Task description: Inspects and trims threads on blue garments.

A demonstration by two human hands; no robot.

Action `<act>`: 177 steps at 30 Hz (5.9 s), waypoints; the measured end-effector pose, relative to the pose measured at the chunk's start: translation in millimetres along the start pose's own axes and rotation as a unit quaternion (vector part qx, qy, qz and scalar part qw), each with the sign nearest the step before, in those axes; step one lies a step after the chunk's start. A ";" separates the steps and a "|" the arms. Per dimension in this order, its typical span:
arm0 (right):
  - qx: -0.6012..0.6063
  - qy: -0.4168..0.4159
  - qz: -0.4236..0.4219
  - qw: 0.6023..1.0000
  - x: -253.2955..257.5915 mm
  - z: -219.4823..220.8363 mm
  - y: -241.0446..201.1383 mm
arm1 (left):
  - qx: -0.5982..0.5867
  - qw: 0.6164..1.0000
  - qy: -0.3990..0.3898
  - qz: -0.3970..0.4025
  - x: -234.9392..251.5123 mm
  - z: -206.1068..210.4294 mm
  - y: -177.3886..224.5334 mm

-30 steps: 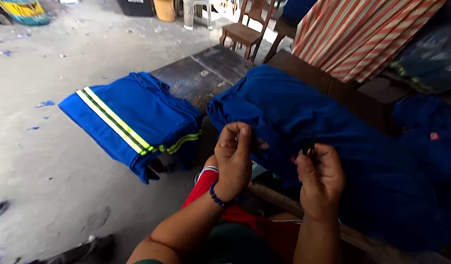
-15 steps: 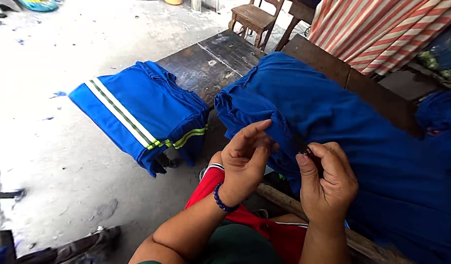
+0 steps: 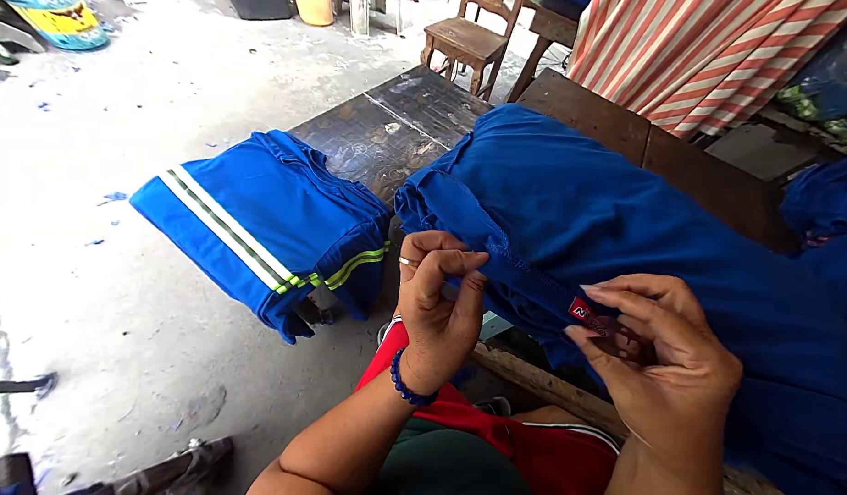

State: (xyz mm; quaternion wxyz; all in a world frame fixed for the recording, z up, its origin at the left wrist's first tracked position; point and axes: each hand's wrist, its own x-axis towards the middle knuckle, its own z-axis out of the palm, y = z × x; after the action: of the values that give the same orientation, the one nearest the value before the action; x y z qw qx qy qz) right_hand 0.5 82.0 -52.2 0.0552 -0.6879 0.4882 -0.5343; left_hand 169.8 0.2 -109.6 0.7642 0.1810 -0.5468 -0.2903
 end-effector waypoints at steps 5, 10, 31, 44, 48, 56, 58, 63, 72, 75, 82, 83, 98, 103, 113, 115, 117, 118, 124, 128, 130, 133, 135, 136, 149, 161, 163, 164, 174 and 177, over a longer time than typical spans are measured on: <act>0.046 0.026 -0.009 0.999 21.9 38.4 -8.0 | -0.007 1.000 0.026 0.015 -14.8 4.7 -4.4; 0.065 0.024 0.005 0.998 36.0 68.1 -14.1 | 0.044 0.997 0.024 0.064 -14.1 2.7 -7.1; -0.064 0.075 -0.191 0.977 7.5 69.0 -17.9 | -0.191 0.977 0.001 -0.095 -33.1 16.6 14.6; -0.021 0.034 -0.119 0.992 5.2 65.5 -23.0 | -0.243 0.951 0.099 -0.162 -18.1 23.7 20.9; -0.047 0.017 -0.049 0.998 4.7 33.7 -22.0 | -0.283 0.940 0.081 -0.174 -19.7 19.9 16.2; -0.220 0.016 -0.070 0.973 3.5 33.3 -18.9 | -0.281 0.946 0.048 -0.155 -20.8 16.3 16.4; -0.232 0.019 -0.072 0.970 6.1 38.6 -20.4 | -0.269 0.952 0.042 -0.141 -22.1 16.5 16.5; -0.242 0.031 -0.076 0.967 13.4 46.5 -26.4 | -0.228 0.969 0.017 -0.095 -23.9 16.0 14.7; -0.211 0.025 -0.019 0.977 13.4 32.9 -27.6 | -0.278 0.953 0.028 -0.114 -26.4 16.8 13.0; -0.201 0.010 -0.035 0.979 14.5 32.4 -28.9 | -0.315 0.942 0.021 -0.116 -27.5 16.3 12.6; -0.139 0.021 -0.025 0.990 14.4 19.9 -19.3 | -0.243 0.959 0.051 -0.136 -21.8 16.3 8.6; -0.170 0.024 -0.020 0.985 11.1 16.1 -18.2 | -0.209 0.969 0.050 -0.126 -18.8 14.7 6.9; 0.036 0.003 0.133 0.990 44.3 -19.0 22.2 | -0.112 0.939 -0.191 -0.265 23.8 -19.3 -2.0; 0.094 0.028 0.241 0.965 51.4 -12.2 24.2 | -0.141 0.922 -0.263 -0.245 29.3 -26.5 -13.6; 0.102 0.030 0.265 0.958 48.6 -10.8 25.5 | -0.107 0.966 -0.198 -0.128 23.7 -10.9 -19.8; 0.088 0.027 0.260 0.961 47.5 -9.8 26.7 | -0.160 0.958 -0.180 -0.153 19.8 -10.9 -21.0; 0.078 0.023 0.249 0.965 46.9 -9.3 28.0 | -0.172 0.952 -0.162 -0.196 15.8 -8.2 -17.6; 0.072 0.020 0.238 0.968 46.7 -9.4 28.7 | -0.172 0.949 -0.154 -0.214 13.9 -6.3 -15.4; -0.100 0.012 0.064 0.993 27.9 -12.9 6.9 | -0.184 0.948 -0.125 -0.229 10.6 -1.4 -4.2; -0.236 0.016 -0.031 0.971 9.1 0.6 -23.4 | -0.186 0.952 -0.119 -0.214 12.6 -0.9 2.1; -0.280 0.006 -0.041 0.959 6.2 10.1 -28.2 | -0.184 0.954 -0.123 -0.201 11.9 -0.2 4.2; -0.313 -0.006 -0.041 0.949 7.8 20.1 -28.5 | -0.162 0.962 -0.134 -0.173 10.6 -1.6 5.6; -0.320 -0.011 -0.036 0.947 9.8 23.3 -29.0 | -0.152 0.966 -0.142 -0.155 10.0 -4.1 5.4; -0.322 -0.014 -0.032 0.946 10.3 24.2 -29.4 | -0.150 0.966 -0.144 -0.150 9.6 -5.3 5.6; -0.296 0.005 0.004 0.955 6.2 3.1 -9.3 | -0.205 0.947 -0.142 -0.202 14.4 -14.0 1.3; 0.166 -0.025 0.279 0.946 46.4 -32.9 22.9 | -0.106 0.952 -0.264 -0.112 20.7 -15.2 -17.8; 0.175 -0.014 0.291 0.940 47.0 -32.3 22.4 | -0.046 0.955 -0.288 -0.059 22.2 -13.3 -23.9; 0.179 -0.011 0.297 0.938 47.0 -32.3 22.2 | -0.009 0.954 -0.298 -0.033 22.8 -12.0 -25.5; 0.120 -0.005 0.261 0.958 42.3 -25.5 27.3 | -0.028 0.959 -0.263 -0.103 18.9 -5.8 -19.8; 0.089 -0.018 0.235 0.968 41.5 -23.2 28.9 | -0.061 0.953 -0.242 -0.171 19.3 -9.3 -16.1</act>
State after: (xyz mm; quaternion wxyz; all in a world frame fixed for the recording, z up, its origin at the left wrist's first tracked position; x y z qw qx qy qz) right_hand -37.4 47.0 -31.4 0.2490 -0.5556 0.5853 -0.5355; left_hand 179.1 -24.9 -108.1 0.5576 0.1487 -0.6575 -0.4845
